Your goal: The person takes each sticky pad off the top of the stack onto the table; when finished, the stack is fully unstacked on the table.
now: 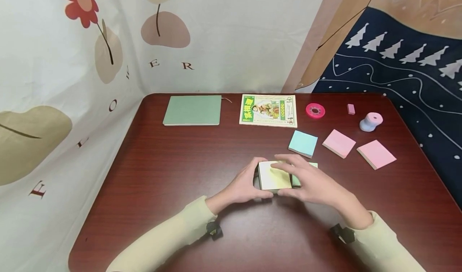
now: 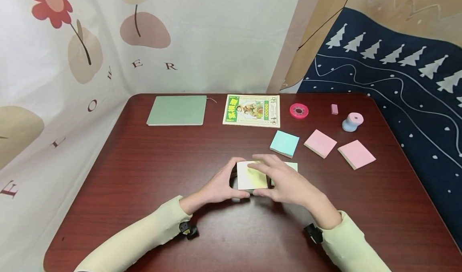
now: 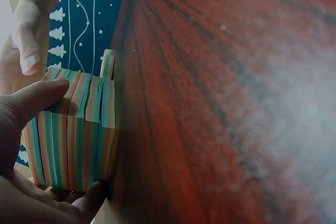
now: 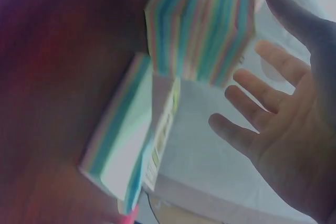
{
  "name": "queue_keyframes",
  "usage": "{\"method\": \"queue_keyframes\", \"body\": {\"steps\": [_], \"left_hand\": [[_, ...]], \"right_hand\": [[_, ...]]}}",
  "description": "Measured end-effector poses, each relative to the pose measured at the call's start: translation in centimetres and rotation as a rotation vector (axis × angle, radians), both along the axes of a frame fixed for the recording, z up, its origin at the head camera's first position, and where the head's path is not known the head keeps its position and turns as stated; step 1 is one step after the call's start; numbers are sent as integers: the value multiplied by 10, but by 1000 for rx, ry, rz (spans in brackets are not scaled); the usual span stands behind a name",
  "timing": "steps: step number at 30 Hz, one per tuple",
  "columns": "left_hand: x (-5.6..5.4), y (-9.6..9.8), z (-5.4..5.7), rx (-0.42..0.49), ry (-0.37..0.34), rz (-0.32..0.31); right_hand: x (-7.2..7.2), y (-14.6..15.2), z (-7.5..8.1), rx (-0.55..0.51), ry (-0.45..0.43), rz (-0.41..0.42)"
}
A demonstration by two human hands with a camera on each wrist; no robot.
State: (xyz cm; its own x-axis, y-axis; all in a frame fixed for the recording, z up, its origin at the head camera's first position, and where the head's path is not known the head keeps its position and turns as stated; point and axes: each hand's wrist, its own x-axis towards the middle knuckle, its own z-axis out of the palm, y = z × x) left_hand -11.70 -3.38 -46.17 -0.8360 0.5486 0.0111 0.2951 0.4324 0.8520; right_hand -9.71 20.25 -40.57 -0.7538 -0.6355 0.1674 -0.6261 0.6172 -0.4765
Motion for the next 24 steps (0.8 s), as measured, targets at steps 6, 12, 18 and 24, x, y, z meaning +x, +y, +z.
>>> {"method": "queue_keyframes", "body": {"steps": [6, 12, 18, 24], "left_hand": [[0, 1, -1, 1, -7, 8], [0, 1, -4, -5, 0, 5], [0, 1, -3, -21, -2, 16], [0, 1, -2, -33, -3, 17]], "right_hand": [[-2, -11, -9, 12, -17, 52], [-6, -15, -11, 7, -3, 57], [-9, -17, -10, 15, -1, 51], [-8, -11, -3, 13, -3, 17]]}}
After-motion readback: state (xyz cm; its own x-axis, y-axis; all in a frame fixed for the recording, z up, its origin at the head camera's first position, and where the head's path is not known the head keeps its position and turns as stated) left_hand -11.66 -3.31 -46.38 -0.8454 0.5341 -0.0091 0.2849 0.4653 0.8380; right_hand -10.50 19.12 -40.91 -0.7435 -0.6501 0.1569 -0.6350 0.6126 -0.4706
